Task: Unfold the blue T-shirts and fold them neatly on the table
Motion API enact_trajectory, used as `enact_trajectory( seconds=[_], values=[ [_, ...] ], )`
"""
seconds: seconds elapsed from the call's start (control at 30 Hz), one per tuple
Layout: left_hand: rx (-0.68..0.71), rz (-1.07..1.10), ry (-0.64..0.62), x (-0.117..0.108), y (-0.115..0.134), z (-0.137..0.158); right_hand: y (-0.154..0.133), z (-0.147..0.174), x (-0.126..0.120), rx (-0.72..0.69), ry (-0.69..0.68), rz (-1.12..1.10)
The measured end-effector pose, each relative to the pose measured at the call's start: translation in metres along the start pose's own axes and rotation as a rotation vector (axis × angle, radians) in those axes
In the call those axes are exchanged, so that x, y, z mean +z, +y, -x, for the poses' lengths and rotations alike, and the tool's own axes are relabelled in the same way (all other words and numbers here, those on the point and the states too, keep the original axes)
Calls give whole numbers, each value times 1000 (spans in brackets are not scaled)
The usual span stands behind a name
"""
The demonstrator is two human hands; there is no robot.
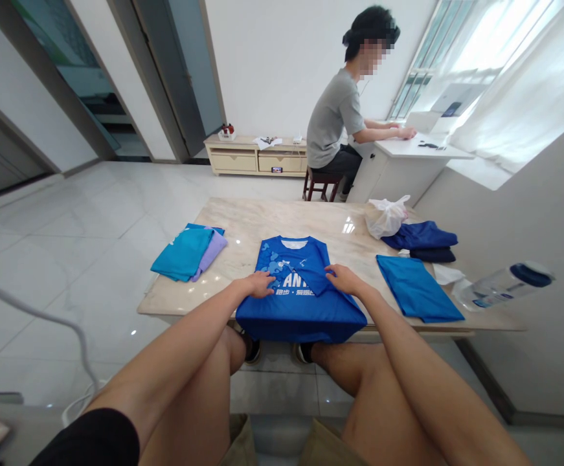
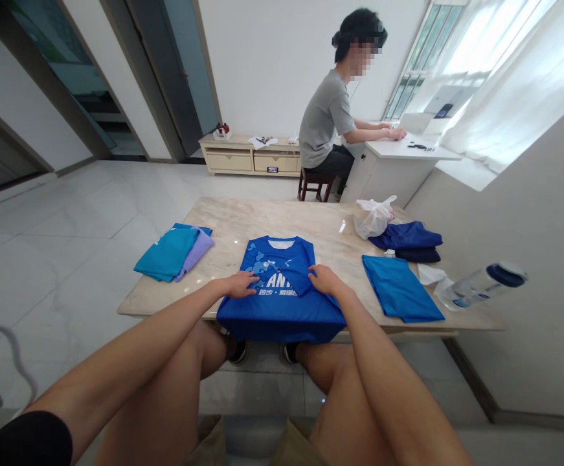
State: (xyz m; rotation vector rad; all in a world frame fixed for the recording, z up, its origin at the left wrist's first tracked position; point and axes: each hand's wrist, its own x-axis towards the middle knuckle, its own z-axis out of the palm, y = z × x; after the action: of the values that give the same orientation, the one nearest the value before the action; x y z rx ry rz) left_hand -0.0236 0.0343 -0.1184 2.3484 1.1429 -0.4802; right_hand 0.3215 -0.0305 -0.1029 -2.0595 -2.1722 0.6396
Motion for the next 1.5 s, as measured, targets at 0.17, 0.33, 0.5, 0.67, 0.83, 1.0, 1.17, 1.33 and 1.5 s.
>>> enact_trajectory(
  seconds=[0.17,0.33,0.5,0.67,0.83,1.0,1.17,1.33,1.5],
  values=[
    [8,78,-2,2,-2,-1,1,0,0,-2,2,2],
    [14,111,33,2,-3,0,-1,1,0,3,-22,20],
    [10,113,27,1,-2,0,-2,0,1,-1,-19,5],
    [12,102,10,1,-1,-1,-5,0,1,13,-56,25],
    [-13,74,48,-4,2,-2,-18,-7,-5,22,-101,38],
    [-73,14,119,-17,24,8,-60,-19,-9,-4,-73,46],
    [-79,-10,248,-28,62,33,-120,-9,-5,-47,-43,91],
    [-126,-22,281,-36,87,73,-155,16,-13,6,-70,136],
    [-194,-1,436,-26,104,146,-173,82,-17,75,31,148]
  ],
)
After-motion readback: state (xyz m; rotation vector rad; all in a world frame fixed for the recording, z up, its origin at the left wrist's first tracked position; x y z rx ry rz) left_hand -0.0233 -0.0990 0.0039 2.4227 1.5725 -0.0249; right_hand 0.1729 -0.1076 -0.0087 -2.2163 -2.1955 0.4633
